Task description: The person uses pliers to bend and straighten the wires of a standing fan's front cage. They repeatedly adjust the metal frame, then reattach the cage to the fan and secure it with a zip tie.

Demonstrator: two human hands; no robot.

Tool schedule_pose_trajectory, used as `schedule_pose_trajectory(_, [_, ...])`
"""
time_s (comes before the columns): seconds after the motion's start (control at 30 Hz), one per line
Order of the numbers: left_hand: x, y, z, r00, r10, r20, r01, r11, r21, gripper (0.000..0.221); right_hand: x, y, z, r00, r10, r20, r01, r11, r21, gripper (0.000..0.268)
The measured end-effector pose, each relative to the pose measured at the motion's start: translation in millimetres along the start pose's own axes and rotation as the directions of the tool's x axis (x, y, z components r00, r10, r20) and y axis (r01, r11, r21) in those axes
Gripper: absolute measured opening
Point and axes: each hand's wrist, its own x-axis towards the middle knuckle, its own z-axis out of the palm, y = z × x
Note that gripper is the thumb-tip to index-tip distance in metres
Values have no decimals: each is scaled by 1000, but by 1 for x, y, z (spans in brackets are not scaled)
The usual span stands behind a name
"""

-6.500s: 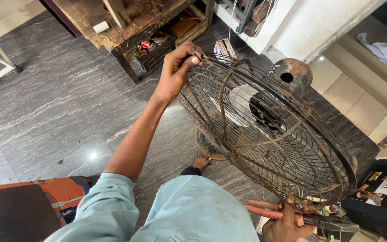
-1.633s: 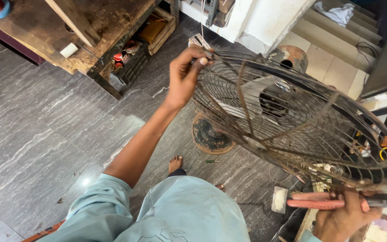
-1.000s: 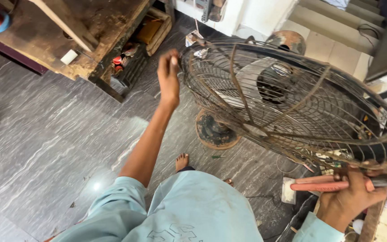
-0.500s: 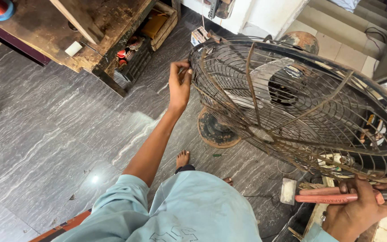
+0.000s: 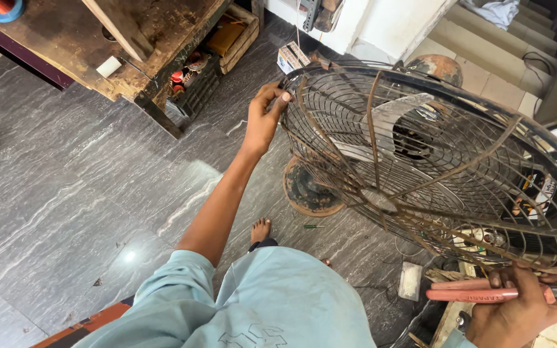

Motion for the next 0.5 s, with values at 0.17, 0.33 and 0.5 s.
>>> schedule_pose_trajectory(0.17, [-2, 7, 1, 988, -33, -154, 63, 980, 190, 42, -6, 15, 1, 996, 76, -52, -76, 997, 1, 60])
schedule_pose_trajectory(0.33, [-2, 5, -4, 972, -57, -227, 97, 981, 167, 38, -12, 33, -1, 994, 102, -31, -101, 993, 60, 61])
schedule_pose_trajectory(0.5, [-8, 12, -13, 995, 40, -88, -33, 997, 76, 23, -8, 42, -5, 996, 88, -34, -82, 985, 149, 50])
